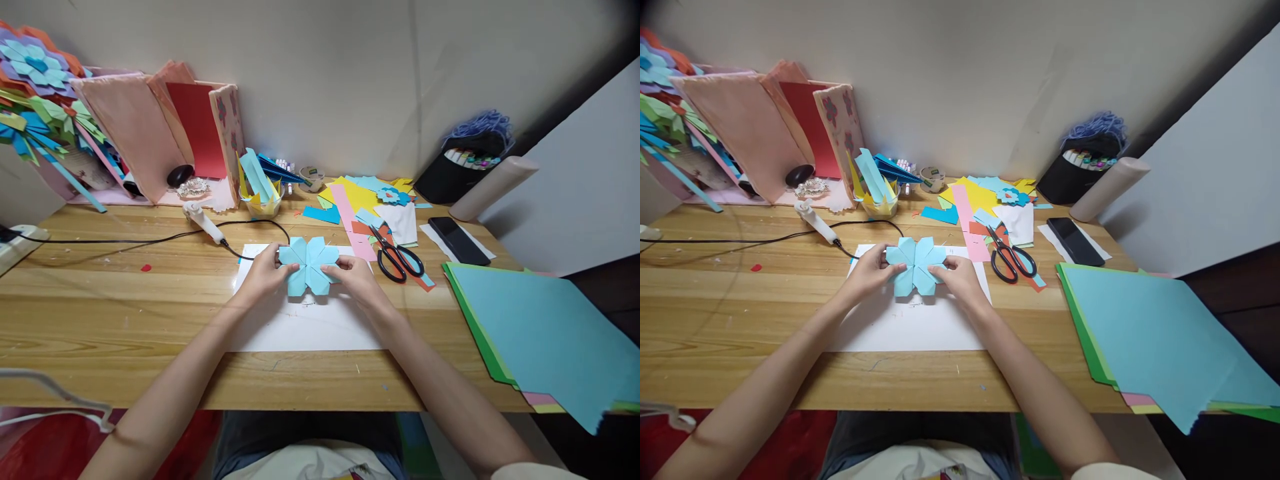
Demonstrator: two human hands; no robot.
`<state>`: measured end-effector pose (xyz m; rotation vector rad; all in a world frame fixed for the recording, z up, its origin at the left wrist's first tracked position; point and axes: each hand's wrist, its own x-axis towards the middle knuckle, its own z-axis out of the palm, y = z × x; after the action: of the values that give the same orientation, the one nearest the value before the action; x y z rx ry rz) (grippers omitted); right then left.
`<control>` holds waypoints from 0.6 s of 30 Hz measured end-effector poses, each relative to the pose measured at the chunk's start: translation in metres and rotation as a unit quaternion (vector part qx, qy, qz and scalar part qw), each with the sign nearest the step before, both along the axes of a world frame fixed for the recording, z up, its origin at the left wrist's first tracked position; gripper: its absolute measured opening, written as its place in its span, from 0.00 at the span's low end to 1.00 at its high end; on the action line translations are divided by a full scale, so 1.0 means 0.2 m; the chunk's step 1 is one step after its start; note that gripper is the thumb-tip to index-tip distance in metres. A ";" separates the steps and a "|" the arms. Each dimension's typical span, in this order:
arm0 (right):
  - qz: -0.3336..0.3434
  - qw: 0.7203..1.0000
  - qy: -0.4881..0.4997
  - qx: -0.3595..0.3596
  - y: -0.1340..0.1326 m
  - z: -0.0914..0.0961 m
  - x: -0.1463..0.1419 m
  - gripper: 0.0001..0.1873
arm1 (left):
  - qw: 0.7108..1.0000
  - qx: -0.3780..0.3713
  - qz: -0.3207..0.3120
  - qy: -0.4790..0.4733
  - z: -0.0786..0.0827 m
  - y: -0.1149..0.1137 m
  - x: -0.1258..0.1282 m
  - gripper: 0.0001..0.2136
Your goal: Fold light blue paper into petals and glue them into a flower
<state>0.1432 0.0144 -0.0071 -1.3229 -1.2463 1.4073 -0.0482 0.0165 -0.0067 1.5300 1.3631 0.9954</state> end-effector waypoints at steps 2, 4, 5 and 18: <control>0.002 1.000 0.009 0.006 0.00 0.00 -0.01 0.15 | 0.999 -0.019 0.000 -0.029 -0.01 0.00 0.00 0.16; -0.004 1.000 0.017 0.012 -0.01 0.01 -0.02 0.15 | 0.997 -0.031 0.007 -0.065 -0.02 0.00 0.02 0.16; -0.010 1.000 0.019 0.013 -0.02 0.01 -0.03 0.14 | 0.997 -0.030 0.014 -0.076 -0.03 0.00 0.02 0.15; 0.021 0.997 -0.061 0.040 0.02 0.00 0.01 0.18 | 0.995 -0.090 -0.028 -0.015 0.07 -0.07 0.07 0.47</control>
<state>0.1452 0.0182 -0.0071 -1.3511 -1.4032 1.3089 -0.0351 0.0023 0.0077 1.4060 1.3439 0.8348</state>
